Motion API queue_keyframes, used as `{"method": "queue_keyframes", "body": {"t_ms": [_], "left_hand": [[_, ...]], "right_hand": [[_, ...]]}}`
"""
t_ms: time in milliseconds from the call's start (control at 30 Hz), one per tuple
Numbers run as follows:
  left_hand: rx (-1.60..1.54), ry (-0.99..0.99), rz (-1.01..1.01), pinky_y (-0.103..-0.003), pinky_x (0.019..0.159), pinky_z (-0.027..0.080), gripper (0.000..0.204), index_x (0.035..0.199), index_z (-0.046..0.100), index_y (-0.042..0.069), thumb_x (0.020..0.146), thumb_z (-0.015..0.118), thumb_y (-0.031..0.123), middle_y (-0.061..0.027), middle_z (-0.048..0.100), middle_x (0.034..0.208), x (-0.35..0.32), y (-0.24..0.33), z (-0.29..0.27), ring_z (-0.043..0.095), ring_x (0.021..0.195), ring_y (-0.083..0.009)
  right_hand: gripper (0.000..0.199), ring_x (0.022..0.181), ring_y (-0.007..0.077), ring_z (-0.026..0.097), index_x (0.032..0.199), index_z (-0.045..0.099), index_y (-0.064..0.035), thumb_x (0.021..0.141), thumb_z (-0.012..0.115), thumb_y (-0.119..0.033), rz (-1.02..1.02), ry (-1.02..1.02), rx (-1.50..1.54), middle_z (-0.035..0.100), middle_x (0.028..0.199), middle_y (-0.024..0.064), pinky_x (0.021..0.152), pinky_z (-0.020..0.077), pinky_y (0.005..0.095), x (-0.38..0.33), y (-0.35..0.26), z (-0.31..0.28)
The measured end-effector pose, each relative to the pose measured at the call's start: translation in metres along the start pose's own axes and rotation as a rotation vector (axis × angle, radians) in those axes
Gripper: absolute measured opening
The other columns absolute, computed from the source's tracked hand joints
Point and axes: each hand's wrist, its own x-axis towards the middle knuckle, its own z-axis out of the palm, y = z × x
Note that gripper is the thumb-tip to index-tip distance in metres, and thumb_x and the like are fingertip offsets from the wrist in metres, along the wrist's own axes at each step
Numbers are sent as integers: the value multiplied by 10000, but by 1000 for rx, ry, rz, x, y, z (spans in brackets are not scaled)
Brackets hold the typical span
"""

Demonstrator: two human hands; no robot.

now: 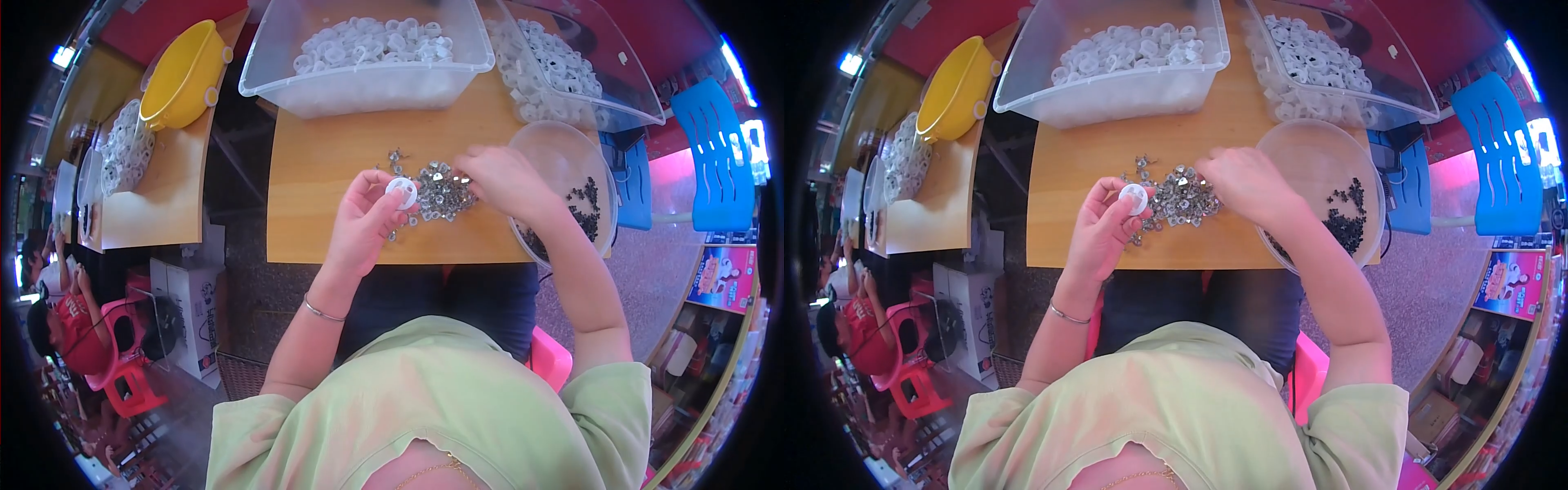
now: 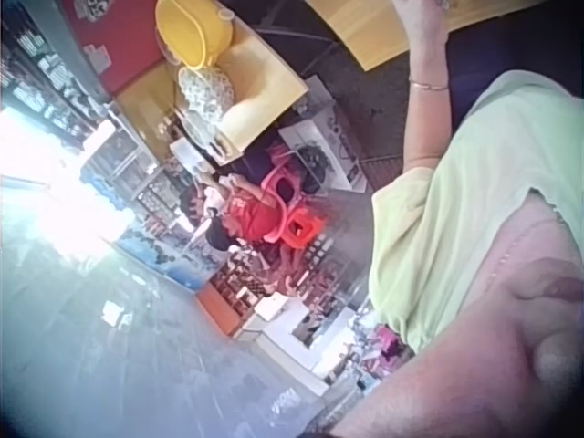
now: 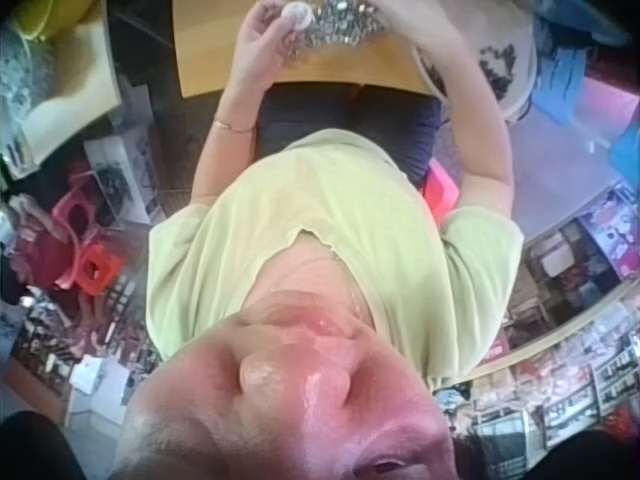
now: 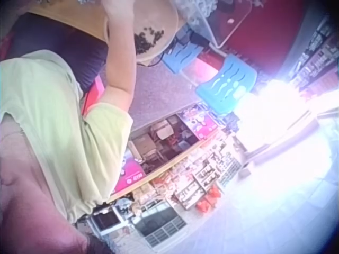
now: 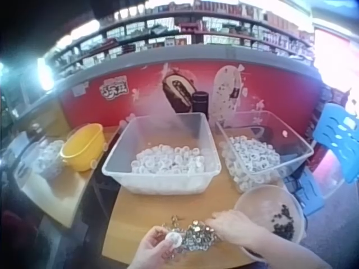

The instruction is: The person assembles small plastic housings and metal contacts with black pins by hand into housing units at an assembly table, taking components from plastic bins.

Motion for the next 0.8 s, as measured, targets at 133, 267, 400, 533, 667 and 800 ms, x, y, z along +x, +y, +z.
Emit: {"method": "queue_keyframes", "body": {"t_ms": [133, 267, 400, 533, 667, 800], "left_hand": [[-45, -36, -2, -196, 658, 489, 183, 1040, 515, 59, 870, 571, 100, -94, 602, 989, 1, -4, -3, 600, 821, -134], [-115, -62, 17, -223, 737, 505, 188, 1065, 525, 38, 888, 540, 100, -88, 587, 1023, 2, -8, 2, 595, 887, -142], [-157, -75, -18, -242, 783, 508, 181, 1057, 521, 23, 898, 522, 109, -86, 581, 1042, 2, -10, 1, 590, 929, -149], [-192, -83, -44, -249, 798, 510, 188, 1063, 515, 17, 902, 512, 114, -91, 577, 1055, 2, -9, 2, 586, 955, -157], [-243, -122, -58, -266, 830, 507, 184, 1066, 507, 14, 898, 506, 89, -104, 568, 1068, -2, -7, 5, 579, 977, -170], [-250, -170, -40, -281, 859, 498, 181, 1064, 505, 21, 886, 512, 58, -115, 566, 1067, -6, -5, 9, 572, 995, -186]], "right_hand": [[165, 754, 255, 599, 847, 610, -30, 685, 643, -41, 29, 24, 257, 600, 773, 107, 671, 474, 357, -3, -2, -9], [183, 721, 216, 608, 861, 621, -28, 688, 674, -57, 41, 79, 439, 598, 763, 101, 647, 482, 316, -6, 0, -8], [190, 700, 207, 608, 860, 618, -25, 683, 684, -52, 20, 91, 500, 596, 752, 98, 635, 482, 305, -7, -2, -9], [189, 697, 145, 598, 856, 619, -19, 686, 695, -47, 81, 150, 576, 600, 773, 64, 623, 469, 265, -10, -7, -13], [159, 722, 71, 572, 887, 616, -8, 738, 668, -30, 263, 37, 1002, 615, 840, 29, 610, 436, 203, -15, -15, -18], [163, 764, 67, 567, 937, 597, 11, 778, 626, -8, 287, 107, 1421, 615, 871, 32, 655, 438, 187, -27, -30, -24]]}}
